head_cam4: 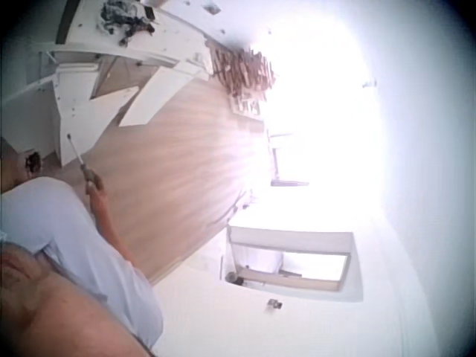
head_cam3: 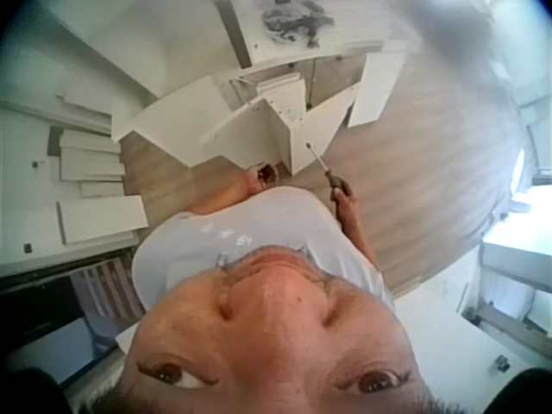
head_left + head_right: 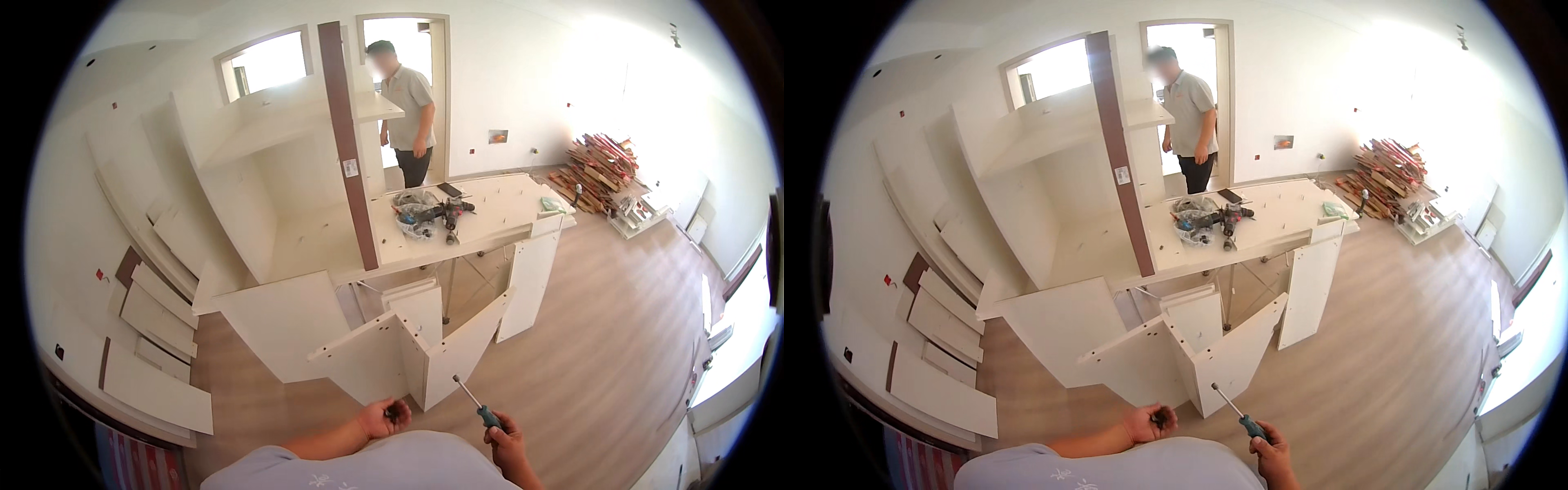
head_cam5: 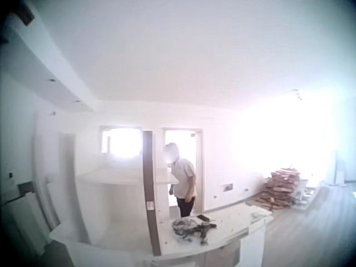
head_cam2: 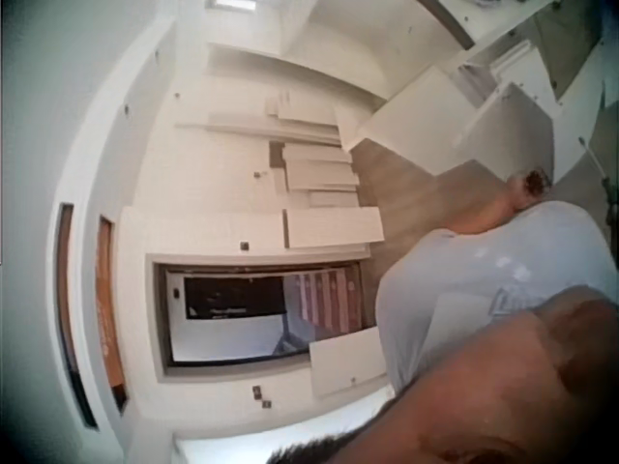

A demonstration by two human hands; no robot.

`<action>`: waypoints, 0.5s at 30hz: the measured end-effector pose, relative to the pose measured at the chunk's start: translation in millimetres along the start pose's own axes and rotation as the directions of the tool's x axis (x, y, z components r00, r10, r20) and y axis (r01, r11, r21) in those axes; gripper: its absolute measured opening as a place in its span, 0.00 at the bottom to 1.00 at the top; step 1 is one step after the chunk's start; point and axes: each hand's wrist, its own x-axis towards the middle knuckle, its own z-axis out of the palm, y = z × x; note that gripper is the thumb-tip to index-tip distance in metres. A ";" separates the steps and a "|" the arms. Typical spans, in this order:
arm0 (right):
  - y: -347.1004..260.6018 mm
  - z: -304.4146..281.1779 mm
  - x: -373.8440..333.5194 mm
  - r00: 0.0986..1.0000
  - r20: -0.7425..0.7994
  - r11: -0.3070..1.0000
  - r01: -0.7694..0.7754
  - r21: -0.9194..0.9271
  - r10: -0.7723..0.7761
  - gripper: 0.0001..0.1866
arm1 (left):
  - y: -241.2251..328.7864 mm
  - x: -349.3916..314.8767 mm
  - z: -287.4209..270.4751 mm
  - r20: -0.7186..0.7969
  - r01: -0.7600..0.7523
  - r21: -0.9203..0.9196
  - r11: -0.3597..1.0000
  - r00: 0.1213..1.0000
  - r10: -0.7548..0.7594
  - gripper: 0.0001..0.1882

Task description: The person assembles furniture panels by aligning pieces and driving screws into pre-drilled holes with a screwdriver.

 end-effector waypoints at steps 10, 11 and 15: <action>-16.0 -0.1 -26.2 0.991 0.131 0.988 -0.052 0.146 0.033 0.23 | -32.4 -23.0 -36.5 -0.307 -0.042 0.442 0.896 0.932 0.194 0.16; -11.0 -4.1 -33.0 0.995 0.100 0.995 -0.027 0.095 0.017 0.24 | -33.4 -29.6 -35.0 -0.325 -0.026 0.485 0.874 0.923 0.207 0.16; 19.4 -31.2 -53.7 0.999 -0.001 0.999 0.049 -0.002 -0.049 0.25 | -39.3 -46.1 -13.3 -0.225 -0.058 0.634 0.771 0.940 0.256 0.12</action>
